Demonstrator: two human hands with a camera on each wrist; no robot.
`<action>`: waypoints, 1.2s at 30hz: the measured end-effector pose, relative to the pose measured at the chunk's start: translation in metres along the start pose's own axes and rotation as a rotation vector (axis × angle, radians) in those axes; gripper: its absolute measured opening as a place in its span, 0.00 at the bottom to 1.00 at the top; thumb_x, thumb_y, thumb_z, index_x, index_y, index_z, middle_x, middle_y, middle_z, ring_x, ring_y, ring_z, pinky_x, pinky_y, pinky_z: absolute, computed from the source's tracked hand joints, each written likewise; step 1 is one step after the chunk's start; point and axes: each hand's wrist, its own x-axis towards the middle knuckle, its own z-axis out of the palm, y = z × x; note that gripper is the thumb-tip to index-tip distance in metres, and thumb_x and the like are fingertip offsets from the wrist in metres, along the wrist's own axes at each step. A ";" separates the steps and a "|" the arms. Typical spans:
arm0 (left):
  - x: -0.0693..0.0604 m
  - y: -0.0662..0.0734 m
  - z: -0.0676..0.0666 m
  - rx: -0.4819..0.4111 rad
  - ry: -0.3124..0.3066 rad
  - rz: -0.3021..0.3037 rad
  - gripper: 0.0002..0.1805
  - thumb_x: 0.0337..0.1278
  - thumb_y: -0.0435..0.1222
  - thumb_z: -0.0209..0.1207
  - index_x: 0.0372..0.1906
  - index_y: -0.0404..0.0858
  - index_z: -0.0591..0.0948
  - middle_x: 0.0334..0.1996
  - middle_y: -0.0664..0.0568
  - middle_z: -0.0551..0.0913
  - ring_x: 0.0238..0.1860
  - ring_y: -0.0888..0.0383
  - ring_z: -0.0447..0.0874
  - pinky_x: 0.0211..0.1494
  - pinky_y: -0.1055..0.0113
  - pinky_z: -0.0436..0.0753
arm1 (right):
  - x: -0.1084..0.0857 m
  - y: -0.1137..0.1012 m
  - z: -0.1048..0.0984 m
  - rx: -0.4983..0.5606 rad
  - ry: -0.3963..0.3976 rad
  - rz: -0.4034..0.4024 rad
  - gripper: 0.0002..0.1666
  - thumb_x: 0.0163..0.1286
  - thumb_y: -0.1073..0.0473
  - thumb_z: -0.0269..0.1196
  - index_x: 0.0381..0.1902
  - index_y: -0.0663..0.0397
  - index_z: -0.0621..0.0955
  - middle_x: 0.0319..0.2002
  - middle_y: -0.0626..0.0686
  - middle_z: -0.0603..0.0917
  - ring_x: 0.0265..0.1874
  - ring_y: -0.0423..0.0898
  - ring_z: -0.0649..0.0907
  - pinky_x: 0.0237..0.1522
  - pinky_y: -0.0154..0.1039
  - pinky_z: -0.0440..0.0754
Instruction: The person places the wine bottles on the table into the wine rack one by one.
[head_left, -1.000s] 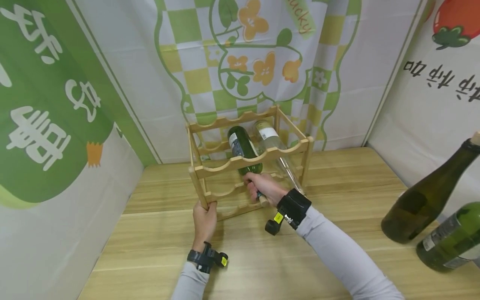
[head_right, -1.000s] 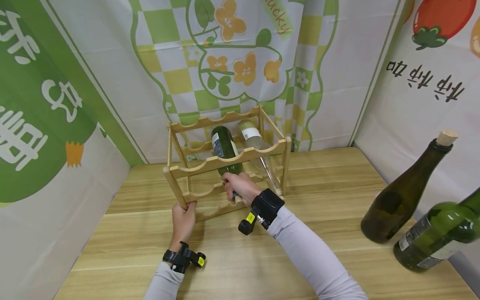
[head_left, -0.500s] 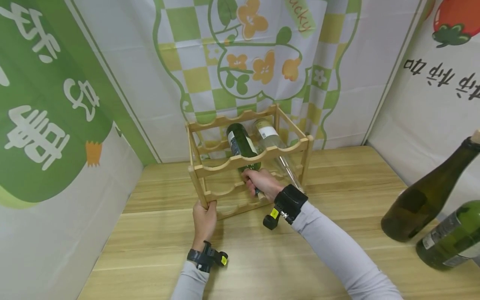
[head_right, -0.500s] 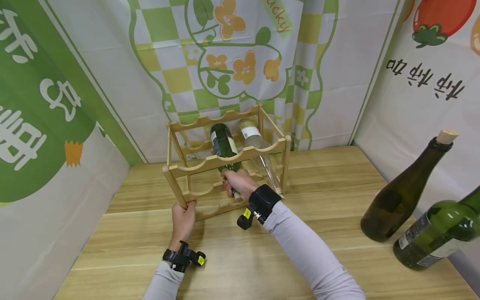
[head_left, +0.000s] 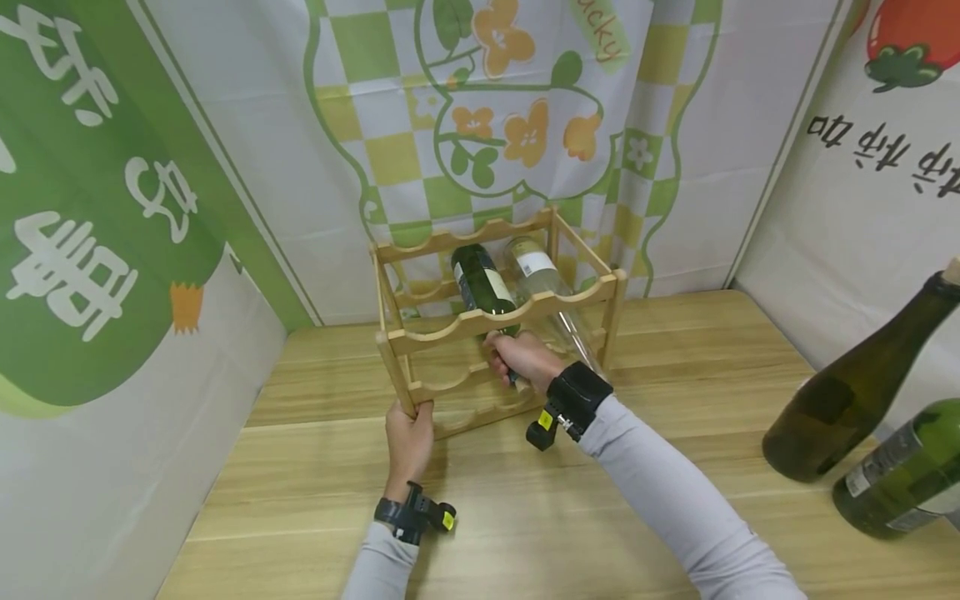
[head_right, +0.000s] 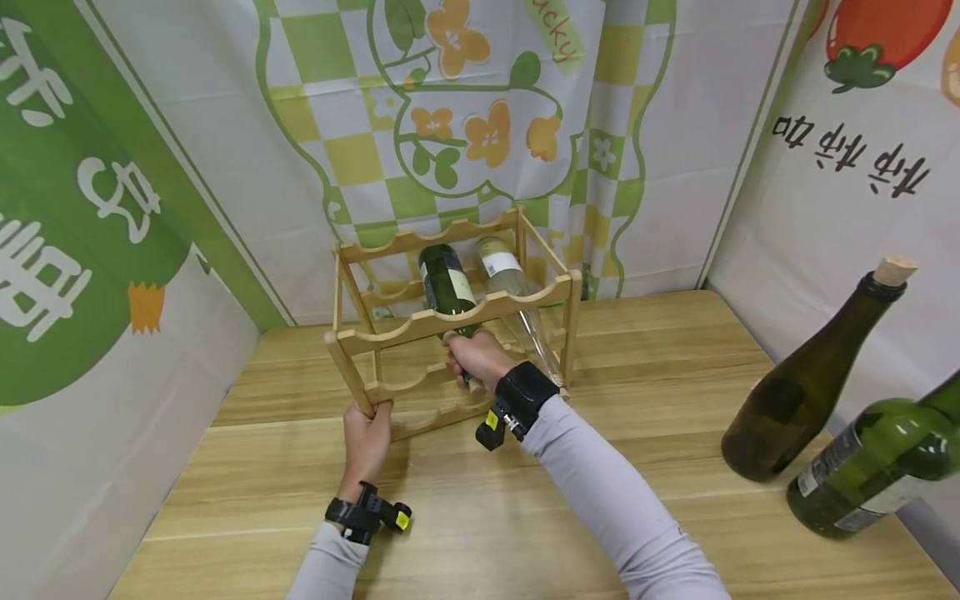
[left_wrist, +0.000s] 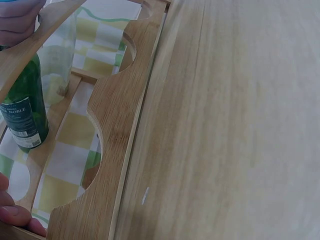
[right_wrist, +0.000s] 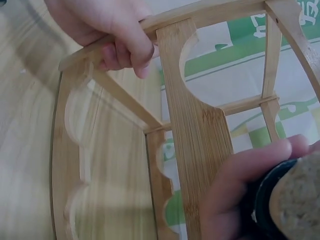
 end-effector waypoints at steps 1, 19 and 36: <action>0.000 0.000 0.000 -0.001 0.000 -0.001 0.19 0.73 0.31 0.54 0.23 0.43 0.65 0.17 0.58 0.61 0.16 0.63 0.57 0.20 0.70 0.58 | 0.000 0.000 -0.001 -0.013 -0.001 -0.005 0.23 0.81 0.54 0.53 0.22 0.51 0.72 0.16 0.43 0.70 0.14 0.37 0.70 0.20 0.30 0.72; 0.001 0.001 0.000 -0.013 0.009 -0.015 0.18 0.74 0.31 0.55 0.24 0.42 0.66 0.18 0.58 0.61 0.14 0.69 0.57 0.20 0.70 0.58 | -0.002 -0.006 0.005 -0.808 0.196 -0.086 0.46 0.84 0.37 0.41 0.09 0.50 0.83 0.17 0.56 0.87 0.10 0.47 0.81 0.31 0.39 0.81; 0.001 -0.001 0.000 -0.011 0.004 -0.003 0.19 0.73 0.30 0.54 0.23 0.43 0.66 0.17 0.59 0.62 0.16 0.66 0.59 0.20 0.71 0.59 | -0.008 -0.009 0.017 -1.086 0.390 -0.175 0.27 0.80 0.43 0.58 0.48 0.63 0.88 0.50 0.68 0.88 0.52 0.67 0.88 0.47 0.58 0.89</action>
